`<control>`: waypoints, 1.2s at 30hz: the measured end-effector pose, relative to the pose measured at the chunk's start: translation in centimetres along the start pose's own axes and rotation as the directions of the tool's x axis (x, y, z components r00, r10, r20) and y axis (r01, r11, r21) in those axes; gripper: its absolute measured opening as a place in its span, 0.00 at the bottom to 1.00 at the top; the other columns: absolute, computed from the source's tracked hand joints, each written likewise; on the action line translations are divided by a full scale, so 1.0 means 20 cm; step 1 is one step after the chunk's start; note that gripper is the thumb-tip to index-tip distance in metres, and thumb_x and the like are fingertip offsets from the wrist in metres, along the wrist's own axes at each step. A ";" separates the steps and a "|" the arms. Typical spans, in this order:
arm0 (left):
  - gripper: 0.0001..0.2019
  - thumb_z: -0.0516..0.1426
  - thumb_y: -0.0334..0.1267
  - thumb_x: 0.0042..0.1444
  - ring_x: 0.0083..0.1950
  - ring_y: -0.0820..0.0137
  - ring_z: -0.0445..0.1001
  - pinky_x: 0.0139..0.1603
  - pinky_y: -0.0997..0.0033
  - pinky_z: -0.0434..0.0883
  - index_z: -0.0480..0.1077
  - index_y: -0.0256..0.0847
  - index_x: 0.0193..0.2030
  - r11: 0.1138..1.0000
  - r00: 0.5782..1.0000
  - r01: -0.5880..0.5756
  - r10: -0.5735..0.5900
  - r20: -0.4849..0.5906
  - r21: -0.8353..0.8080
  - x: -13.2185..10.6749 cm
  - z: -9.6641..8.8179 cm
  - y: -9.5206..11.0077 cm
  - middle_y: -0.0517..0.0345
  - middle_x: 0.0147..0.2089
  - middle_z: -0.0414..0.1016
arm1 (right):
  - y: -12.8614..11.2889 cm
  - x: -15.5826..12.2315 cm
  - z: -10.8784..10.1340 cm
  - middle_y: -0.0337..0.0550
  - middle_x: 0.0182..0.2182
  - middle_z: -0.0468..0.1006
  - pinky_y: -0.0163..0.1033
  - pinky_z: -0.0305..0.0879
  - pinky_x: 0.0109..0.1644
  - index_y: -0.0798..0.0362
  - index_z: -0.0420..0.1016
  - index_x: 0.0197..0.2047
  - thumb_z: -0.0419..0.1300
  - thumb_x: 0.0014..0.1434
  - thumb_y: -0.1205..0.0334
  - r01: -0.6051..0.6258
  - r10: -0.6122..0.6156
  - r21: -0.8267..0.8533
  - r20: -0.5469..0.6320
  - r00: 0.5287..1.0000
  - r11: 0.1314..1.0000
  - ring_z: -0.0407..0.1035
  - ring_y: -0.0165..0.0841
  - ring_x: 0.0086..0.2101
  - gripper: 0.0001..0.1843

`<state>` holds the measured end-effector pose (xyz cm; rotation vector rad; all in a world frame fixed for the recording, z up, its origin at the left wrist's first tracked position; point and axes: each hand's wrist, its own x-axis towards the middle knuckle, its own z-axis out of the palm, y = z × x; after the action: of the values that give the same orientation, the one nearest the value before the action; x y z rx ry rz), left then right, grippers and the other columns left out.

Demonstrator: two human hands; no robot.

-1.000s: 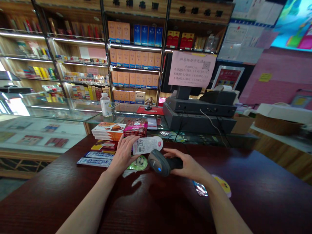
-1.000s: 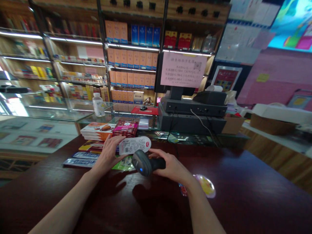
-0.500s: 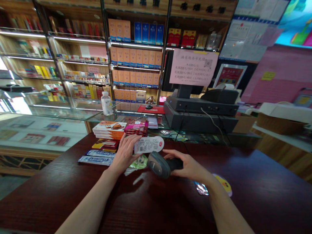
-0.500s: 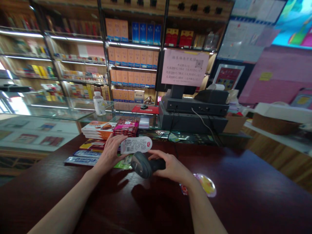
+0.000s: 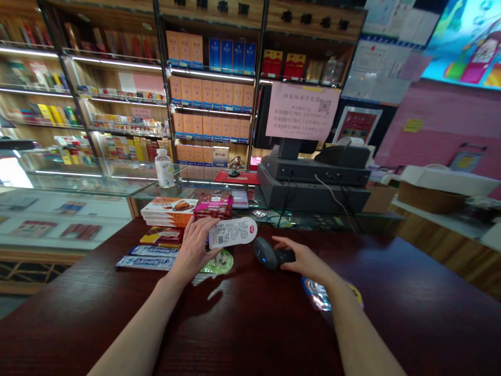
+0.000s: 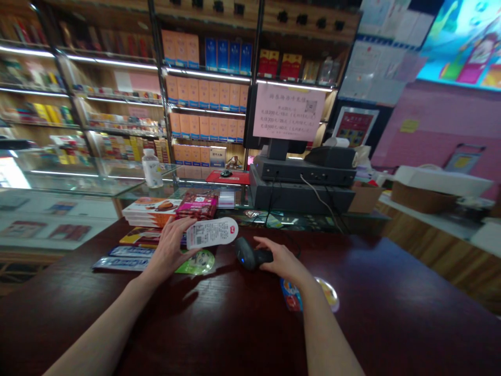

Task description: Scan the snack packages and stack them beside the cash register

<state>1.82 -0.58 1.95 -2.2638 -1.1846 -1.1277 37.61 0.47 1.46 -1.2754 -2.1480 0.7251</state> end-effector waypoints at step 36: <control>0.33 0.60 0.42 0.61 0.68 0.59 0.66 0.73 0.41 0.56 0.52 0.45 0.69 0.982 0.993 -0.105 0.112 0.035 -0.158 0.01 0.06 0.13 0.45 0.64 0.69 | -0.21 0.07 0.12 0.41 0.35 0.83 0.38 0.70 0.41 0.52 0.79 0.53 0.60 0.62 0.48 0.101 -0.005 0.350 -0.263 0.965 0.931 0.75 0.35 0.35 0.21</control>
<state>4.51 -1.29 1.47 -2.4492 -1.0058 -1.1709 32.92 -0.41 2.76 -1.0461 -1.7350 0.8355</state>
